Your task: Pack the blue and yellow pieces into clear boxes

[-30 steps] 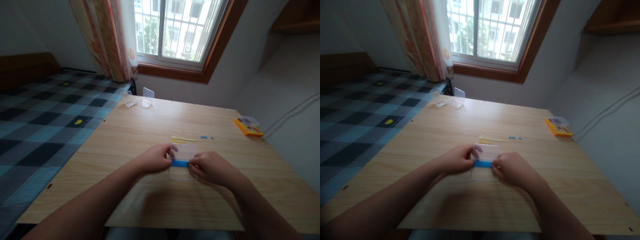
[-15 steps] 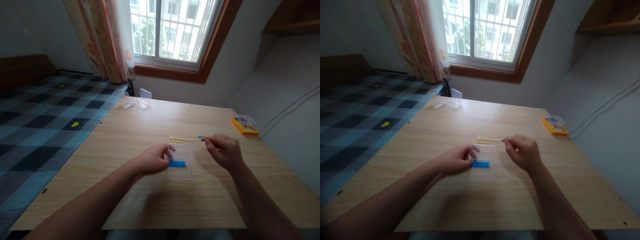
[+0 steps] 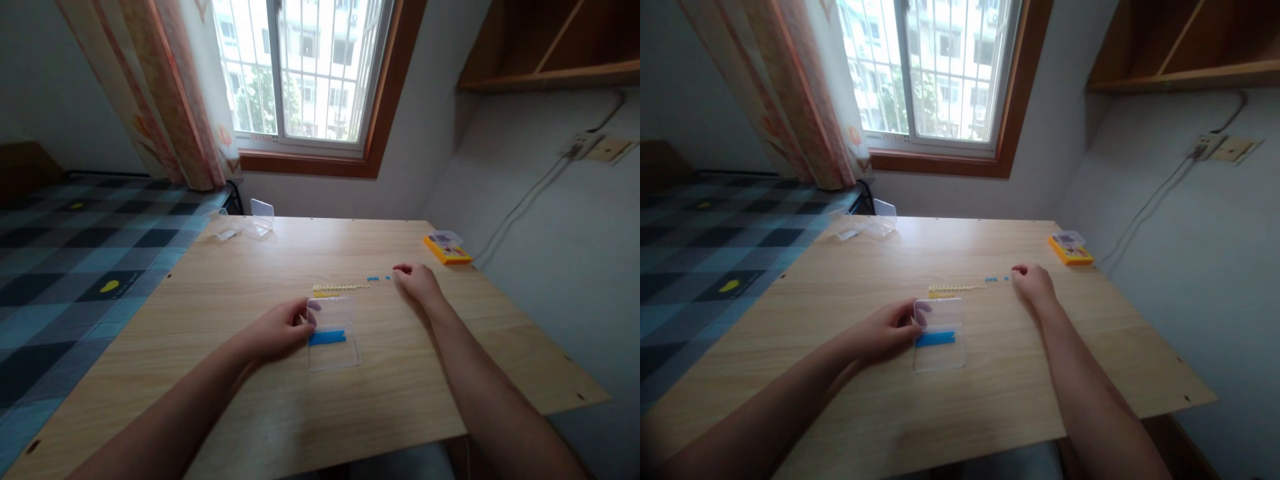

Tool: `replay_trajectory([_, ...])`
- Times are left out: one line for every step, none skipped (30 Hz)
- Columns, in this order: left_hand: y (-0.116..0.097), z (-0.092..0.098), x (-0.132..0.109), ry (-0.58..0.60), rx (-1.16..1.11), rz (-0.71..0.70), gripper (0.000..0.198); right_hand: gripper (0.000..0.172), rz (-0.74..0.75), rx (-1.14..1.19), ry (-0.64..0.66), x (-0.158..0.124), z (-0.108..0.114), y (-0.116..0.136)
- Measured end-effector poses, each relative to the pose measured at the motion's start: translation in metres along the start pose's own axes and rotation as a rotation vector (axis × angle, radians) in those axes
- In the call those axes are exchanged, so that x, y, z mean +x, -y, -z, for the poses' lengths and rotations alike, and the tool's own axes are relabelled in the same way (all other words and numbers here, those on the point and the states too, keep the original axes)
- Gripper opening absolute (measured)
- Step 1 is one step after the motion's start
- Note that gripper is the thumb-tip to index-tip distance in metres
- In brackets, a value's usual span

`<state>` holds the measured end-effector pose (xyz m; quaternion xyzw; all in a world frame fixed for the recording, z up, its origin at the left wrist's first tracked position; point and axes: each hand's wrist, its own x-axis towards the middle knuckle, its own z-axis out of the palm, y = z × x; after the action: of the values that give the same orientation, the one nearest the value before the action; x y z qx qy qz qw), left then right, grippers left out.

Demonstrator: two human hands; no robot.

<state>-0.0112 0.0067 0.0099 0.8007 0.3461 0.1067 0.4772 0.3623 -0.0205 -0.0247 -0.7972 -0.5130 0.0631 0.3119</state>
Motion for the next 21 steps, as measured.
replay_trajectory([0.003,0.001,0.001,0.001,0.012,-0.008,0.029,0.030,-0.001,-0.012,0.023,0.000,-0.001,-0.001])
replay_trajectory([0.005,0.001,0.001,0.000,0.021,-0.012,0.030,0.027,-0.001,-0.024,0.043,0.000,-0.001,-0.002])
replay_trajectory([0.007,0.001,0.002,0.000,0.028,-0.013,0.029,0.025,-0.003,-0.037,0.058,0.000,-0.001,-0.002])
replay_trajectory([0.009,0.002,0.003,-0.001,0.032,-0.012,0.029,0.023,-0.005,-0.049,0.067,0.000,-0.001,-0.001])
replay_trajectory([0.011,0.002,0.003,-0.002,0.035,-0.010,0.028,0.022,-0.005,-0.061,0.072,-0.001,-0.001,0.000])
replay_trajectory([0.012,0.001,0.003,-0.003,0.037,-0.011,0.028,0.022,-0.004,-0.073,0.070,-0.001,-0.001,0.002])
replay_trajectory([0.013,0.001,0.004,-0.005,0.038,-0.014,0.028,0.022,0.002,-0.083,0.065,-0.001,-0.001,0.004])
replay_trajectory([0.014,0.001,0.004,-0.005,0.038,-0.017,0.028,0.024,0.012,-0.093,0.059,-0.002,-0.002,0.008])
replay_trajectory([0.014,0.001,0.004,-0.006,0.038,-0.019,0.028,0.025,0.027,-0.102,0.052,-0.003,-0.003,0.011])
replay_trajectory([0.015,0.001,0.004,-0.006,0.037,-0.021,0.027,0.026,0.049,-0.111,0.048,-0.004,-0.004,0.015])
replay_trajectory([0.016,0.001,0.004,-0.005,0.037,-0.021,0.026,0.026,0.076,-0.121,0.048,-0.005,-0.006,0.019])
replay_trajectory([0.016,0.001,0.005,-0.003,0.037,-0.022,0.025,0.025,0.105,-0.133,0.051,-0.006,-0.007,0.023])
replay_trajectory([0.017,0.001,0.005,0.000,0.037,-0.022,0.025,0.025,0.132,-0.146,0.056,-0.007,-0.009,0.026])
replay_trajectory([0.017,0.001,0.005,-0.001,0.037,-0.024,0.025,0.024,0.155,-0.161,0.062,-0.008,-0.010,0.028])
replay_trajectory([0.018,0.001,0.005,-0.003,0.038,-0.026,0.024,0.024,0.170,-0.177,0.070,-0.009,-0.011,0.030])
replay_trajectory([0.018,0.001,0.005,-0.007,0.041,-0.028,0.024,0.023,0.179,-0.193,0.080,-0.010,-0.012,0.030])
replay_trajectory([0.018,0.001,0.005,-0.010,0.044,-0.028,0.024,0.023,0.183,-0.208,0.089,-0.010,-0.013,0.031])
replay_trajectory([0.017,0.001,0.005,-0.011,0.044,-0.027,0.023,0.023,0.185,-0.222,0.098,-0.011,-0.014,0.031])
replay_trajectory([0.017,0.001,0.005,-0.011,0.044,-0.025,0.023,0.023,0.185,-0.235,0.105,-0.011,-0.014,0.030])
replay_trajectory([0.016,0.001,0.004,-0.009,0.043,-0.023,0.024,0.023,0.184,-0.248,0.110,-0.012,-0.014,0.030])
replay_trajectory([0.016,0.001,0.004,-0.007,0.041,-0.021,0.024,0.023,0.181,-0.260,0.112,-0.012,-0.015,0.030])
